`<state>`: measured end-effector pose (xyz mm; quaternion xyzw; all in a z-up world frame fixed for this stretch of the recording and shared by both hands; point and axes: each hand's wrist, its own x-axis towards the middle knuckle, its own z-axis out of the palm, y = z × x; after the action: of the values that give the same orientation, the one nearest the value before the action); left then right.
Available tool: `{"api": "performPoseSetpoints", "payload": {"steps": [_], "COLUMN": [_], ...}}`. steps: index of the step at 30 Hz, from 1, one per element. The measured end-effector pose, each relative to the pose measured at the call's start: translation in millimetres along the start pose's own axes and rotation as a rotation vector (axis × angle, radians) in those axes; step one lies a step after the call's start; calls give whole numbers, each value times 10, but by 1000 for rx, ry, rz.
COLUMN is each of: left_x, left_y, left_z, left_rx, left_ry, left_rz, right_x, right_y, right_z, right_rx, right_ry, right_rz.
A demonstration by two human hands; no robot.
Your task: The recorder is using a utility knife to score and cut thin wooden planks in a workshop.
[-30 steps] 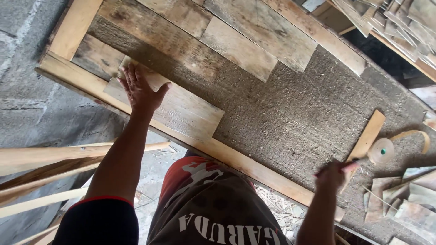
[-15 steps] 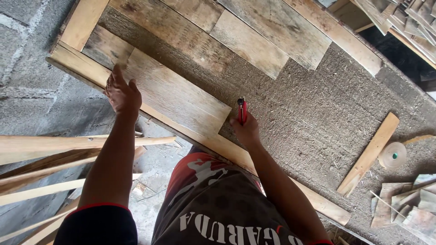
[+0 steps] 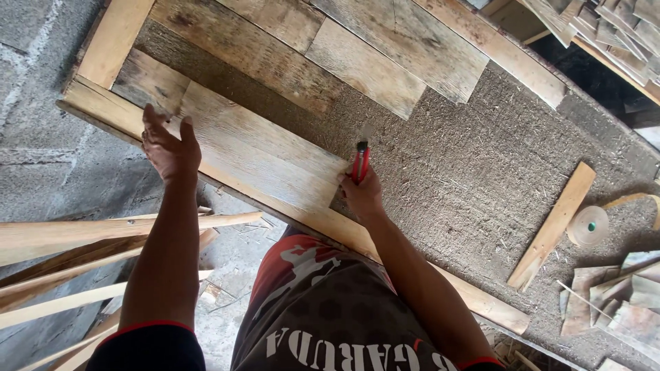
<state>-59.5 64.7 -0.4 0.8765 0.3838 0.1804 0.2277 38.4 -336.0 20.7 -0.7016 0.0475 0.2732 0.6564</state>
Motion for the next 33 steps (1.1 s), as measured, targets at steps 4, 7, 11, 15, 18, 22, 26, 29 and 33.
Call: {"api": "performPoseSetpoints", "payload": {"steps": [4,7,11,15,18,22,26,29,33], "left_x": [-71,-208,-497,-879,-1087,-1241,-1278,-1280,-1288], "left_y": [-24,89,253,385,587,821,974,1104,1114], "left_z": [-19,-96,-99,80,161,267,395,407,437], "left_rx": [-139,-218,-261,-181,-69,-32,17,20,-10], "left_ry": [145,198,148,75,-30,-172,-255,-268,-237], "left_rz": [-31,-23,-4,92,253,414,441,422,385], "right_x": [-218,-429,-790,-1159,-1388,-1561,-1564,-1513,-1409], "right_y": [-224,-134,147,435,620,802,835,911,1080], "right_z": [-413,-989,-1876,-2617,-3012,-3291,-3359,-3399,-3490], "right_rx": [-21,6,345,439,510,648,721,704,599], "right_ry": [73,175,344,551,699,816,925,917,799], "right_rz": [62,65,40,24,63,83,143,159,127]}}
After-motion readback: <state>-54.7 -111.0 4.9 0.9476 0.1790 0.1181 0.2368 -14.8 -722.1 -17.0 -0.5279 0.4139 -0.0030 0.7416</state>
